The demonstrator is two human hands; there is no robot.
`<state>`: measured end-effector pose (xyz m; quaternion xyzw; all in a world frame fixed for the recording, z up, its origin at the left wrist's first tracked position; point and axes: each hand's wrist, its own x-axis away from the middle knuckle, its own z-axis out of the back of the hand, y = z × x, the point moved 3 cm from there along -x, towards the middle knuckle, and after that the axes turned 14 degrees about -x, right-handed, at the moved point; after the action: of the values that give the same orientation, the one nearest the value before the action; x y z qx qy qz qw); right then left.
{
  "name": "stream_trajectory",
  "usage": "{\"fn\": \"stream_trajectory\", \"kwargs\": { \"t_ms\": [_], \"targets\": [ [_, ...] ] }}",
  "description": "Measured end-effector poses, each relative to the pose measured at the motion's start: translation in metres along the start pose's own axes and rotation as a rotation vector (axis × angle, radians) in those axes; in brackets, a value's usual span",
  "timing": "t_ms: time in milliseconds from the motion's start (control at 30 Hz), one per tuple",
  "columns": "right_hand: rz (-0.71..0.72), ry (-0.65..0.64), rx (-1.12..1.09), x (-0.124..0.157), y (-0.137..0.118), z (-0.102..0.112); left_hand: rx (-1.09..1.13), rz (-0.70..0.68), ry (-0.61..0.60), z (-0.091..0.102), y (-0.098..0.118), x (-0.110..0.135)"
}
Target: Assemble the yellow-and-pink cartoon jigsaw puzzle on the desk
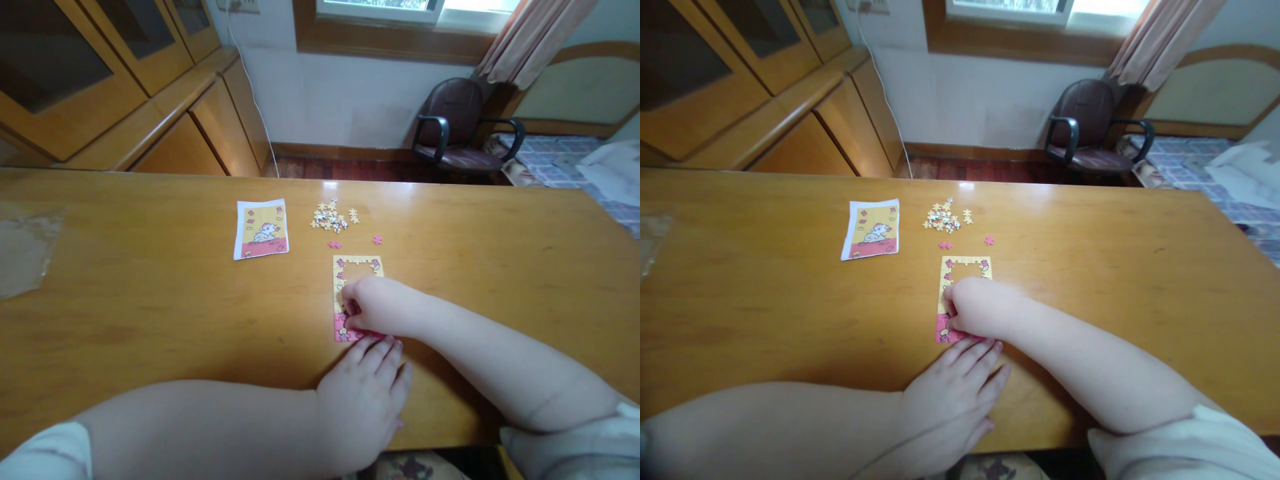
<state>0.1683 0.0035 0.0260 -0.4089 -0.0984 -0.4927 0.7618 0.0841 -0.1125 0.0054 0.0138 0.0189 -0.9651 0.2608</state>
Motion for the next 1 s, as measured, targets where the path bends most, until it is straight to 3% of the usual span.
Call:
{"fn": "stream_trajectory", "kwargs": {
  "t_ms": [367,467,567,633,767,900,1000],
  "targets": [
    [0.036,0.053,0.016,0.001,-0.004,0.005,0.010,0.006,0.013,0.000,0.000,0.001],
    [0.011,0.261,0.018,-0.003,0.010,0.024,0.011,-0.005,0.016,-0.001,-0.001,0.002],
    [-0.117,0.571,0.079,-0.008,0.041,0.053,0.022,-0.021,-0.001,-0.002,0.000,0.002],
    [-0.195,0.692,0.098,-0.013,0.064,0.067,0.028,-0.023,-0.006,-0.003,0.000,0.001],
    [-0.161,0.675,0.057,-0.022,0.090,0.076,0.036,-0.005,-0.005,-0.003,0.001,0.001],
    [-0.003,0.572,0.042,-0.027,0.089,0.072,0.041,-0.005,-0.004,-0.003,0.001,0.002],
    [0.027,0.526,0.051,-0.028,0.086,0.071,0.044,-0.005,-0.002,-0.002,0.001,0.001]
  ]
}}
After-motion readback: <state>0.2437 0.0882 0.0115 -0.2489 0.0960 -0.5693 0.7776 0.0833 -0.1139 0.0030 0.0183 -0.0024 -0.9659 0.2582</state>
